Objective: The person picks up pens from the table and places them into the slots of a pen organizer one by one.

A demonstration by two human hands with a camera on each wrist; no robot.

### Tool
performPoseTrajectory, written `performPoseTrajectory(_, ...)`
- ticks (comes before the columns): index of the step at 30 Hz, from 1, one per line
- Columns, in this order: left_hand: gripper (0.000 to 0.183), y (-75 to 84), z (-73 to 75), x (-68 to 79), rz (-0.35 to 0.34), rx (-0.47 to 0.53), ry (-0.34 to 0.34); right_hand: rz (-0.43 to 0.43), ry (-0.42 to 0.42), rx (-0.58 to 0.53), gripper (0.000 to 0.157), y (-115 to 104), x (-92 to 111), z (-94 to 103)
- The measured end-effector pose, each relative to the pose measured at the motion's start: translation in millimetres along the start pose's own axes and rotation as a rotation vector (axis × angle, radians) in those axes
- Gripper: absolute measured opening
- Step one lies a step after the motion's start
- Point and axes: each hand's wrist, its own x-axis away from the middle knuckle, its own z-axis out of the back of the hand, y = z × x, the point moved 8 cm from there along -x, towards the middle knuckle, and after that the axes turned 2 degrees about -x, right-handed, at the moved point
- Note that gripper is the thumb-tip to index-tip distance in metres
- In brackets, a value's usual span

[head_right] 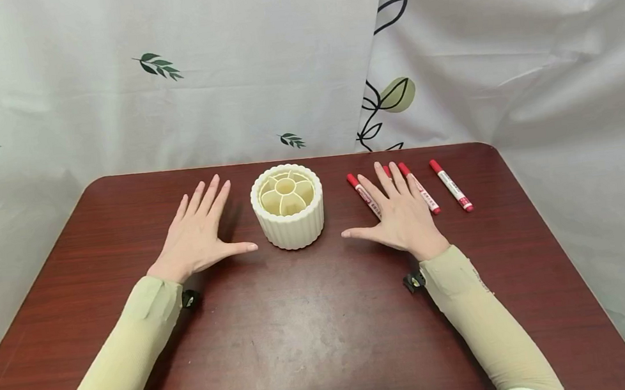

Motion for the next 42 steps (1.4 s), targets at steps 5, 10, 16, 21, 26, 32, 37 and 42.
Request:
performPoseTrajectory(5,0.138,-0.3,1.2,-0.5,0.004,-0.002,0.007,-0.015,-0.011,-0.014,0.116,4,0,0.9)
performPoseTrajectory(10,0.138,-1.0,3.7,-1.2,0.01,0.0,0.009,-0.033,-0.012,-0.011,0.116,8,0,5.8)
performPoseTrajectory(16,0.138,-0.6,7.5,-1.6,0.012,0.0,0.018,-0.061,0.001,-0.017,0.116,15,1,13.1)
performPoseTrajectory(21,0.138,0.1,11.3,-2.5,0.013,0.005,0.022,-0.065,0.041,-0.021,0.115,18,3,22.0)
performPoseTrajectory(26,0.138,0.9,16.7,-2.9,0.011,0.043,0.041,-0.058,0.075,-0.049,0.113,19,5,30.9)
performPoseTrajectory(32,0.137,4.9,25.9,-4.5,-0.03,0.069,0.119,-0.061,0.116,-0.105,0.111,21,6,39.8)
performPoseTrajectory(37,0.134,12.5,33.8,-5.9,-0.056,0.134,0.167,-0.068,0.126,-0.159,0.105,22,5,43.3)
performPoseTrajectory(42,0.132,26.5,40.5,-7.5,-0.078,0.264,0.206,-0.08,0.14,-0.225,0.085,21,5,45.3)
